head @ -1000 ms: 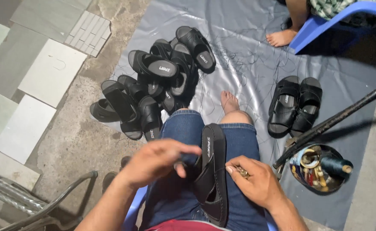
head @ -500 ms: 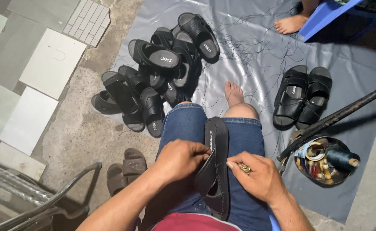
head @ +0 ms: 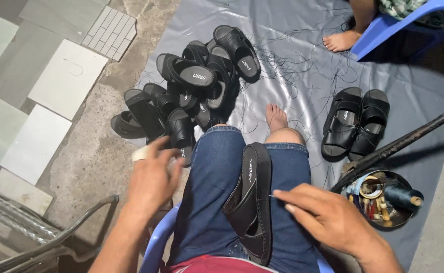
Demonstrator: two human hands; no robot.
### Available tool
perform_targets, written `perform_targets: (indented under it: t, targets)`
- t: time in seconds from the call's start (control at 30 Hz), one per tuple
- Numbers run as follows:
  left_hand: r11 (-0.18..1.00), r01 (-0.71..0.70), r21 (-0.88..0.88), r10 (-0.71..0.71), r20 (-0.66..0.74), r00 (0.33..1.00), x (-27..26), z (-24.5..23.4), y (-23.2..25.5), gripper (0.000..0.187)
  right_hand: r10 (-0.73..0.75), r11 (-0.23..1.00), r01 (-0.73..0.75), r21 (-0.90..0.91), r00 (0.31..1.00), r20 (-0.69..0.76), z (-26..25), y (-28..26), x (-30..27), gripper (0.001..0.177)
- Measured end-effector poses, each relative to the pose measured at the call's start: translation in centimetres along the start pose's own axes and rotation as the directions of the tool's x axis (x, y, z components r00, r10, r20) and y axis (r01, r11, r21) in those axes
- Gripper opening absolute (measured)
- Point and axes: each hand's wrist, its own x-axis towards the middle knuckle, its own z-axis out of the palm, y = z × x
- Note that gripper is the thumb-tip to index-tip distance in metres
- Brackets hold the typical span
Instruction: Hand-stitching the sole of a black sandal to repair it.
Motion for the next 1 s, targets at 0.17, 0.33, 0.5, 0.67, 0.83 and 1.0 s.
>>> perform_targets:
  t: [0.17, 0.33, 0.5, 0.67, 0.83, 1.0]
  targets:
    - [0.511, -0.683, -0.523, 0.8, -0.002, 0.6, -2.4, 0.5, 4.0, 0.047, -0.118, 0.979, 0.136, -0.155, 0.986, 0.12, 0.6, -0.6, 1.8, 0.033]
    - [0.72, -0.418, -0.553, 0.648, 0.321, 0.691, -3.2, 0.9, 5.8, 0.056, -0.061, 0.974, 0.092, -0.207, 0.986, 0.153, 0.8, -0.5, 2.2, 0.035]
    - [0.847, -0.256, -0.467, 0.465, 0.416, 0.781, -3.4, 2.5, 5.6, 0.024, -0.074, 0.973, 0.101, -0.206, 0.988, 0.135, 0.9, -0.5, 2.3, 0.035]
    - [0.877, -0.13, -0.463, 0.36, 0.453, 0.816, -3.5, 2.6, 5.5, 0.024, -0.059, 0.968, 0.093, -0.232, 0.987, 0.148, 1.3, 0.0, 2.3, 0.038]
    - [0.848, -0.052, -0.527, 0.321, 0.433, 0.842, -4.0, 3.7, 5.6, 0.02, 0.025, 0.927, 0.047, -0.371, 0.982, 0.186, 2.1, -0.4, 2.0, 0.038]
    - [0.704, -0.122, -0.7, 0.413, 0.264, 0.871, -4.6, 6.0, 5.5, 0.017, 0.007, 0.836, 0.11, -0.537, 0.977, 0.212, 2.4, -0.8, 2.2, 0.041]
